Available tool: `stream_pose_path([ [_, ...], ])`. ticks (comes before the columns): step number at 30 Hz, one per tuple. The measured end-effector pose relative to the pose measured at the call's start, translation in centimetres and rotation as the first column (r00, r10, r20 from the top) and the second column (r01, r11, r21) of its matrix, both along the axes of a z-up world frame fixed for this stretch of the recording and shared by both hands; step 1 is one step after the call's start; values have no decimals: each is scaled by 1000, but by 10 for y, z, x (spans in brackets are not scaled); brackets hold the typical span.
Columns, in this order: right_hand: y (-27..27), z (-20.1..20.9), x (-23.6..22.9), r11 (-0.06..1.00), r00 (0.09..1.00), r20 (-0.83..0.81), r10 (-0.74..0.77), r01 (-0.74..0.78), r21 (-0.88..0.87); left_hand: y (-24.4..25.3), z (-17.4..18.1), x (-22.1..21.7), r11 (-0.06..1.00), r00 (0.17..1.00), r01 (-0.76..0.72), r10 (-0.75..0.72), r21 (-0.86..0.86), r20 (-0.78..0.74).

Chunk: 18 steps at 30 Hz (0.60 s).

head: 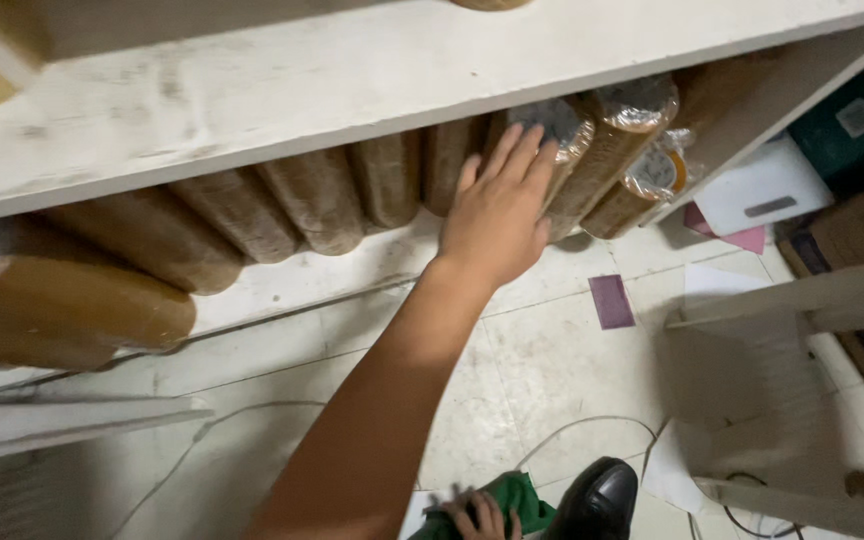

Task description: The person cleans a roll of packaging tape with a cloth and places it back onto a shelf.

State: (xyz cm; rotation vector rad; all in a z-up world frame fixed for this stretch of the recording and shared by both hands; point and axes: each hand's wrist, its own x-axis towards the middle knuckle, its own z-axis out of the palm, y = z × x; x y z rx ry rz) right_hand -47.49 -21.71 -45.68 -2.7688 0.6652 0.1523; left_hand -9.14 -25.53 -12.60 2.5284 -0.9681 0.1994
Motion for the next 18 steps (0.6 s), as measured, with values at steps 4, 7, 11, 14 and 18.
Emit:
stream_pose_path([
  [4,-4,-7,-4,975,867,492,72,44,-219,-38,-32,23,974,994,-93,78,205,81],
  [7,-28,-8,-16,997,978,-194,80,-75,35,-43,-27,22,979,943,-168,124,118,309],
  [11,-49,98,48,968,603,-774,195,9,252,-42,-21,18,961,928,-168,79,218,365],
  [14,-60,72,41,964,619,-747,244,-71,256,-25,-15,-4,856,982,-87,-13,509,188],
  [18,-78,29,23,963,762,-618,194,-27,268,10,-50,-26,970,961,-59,-9,237,278],
])
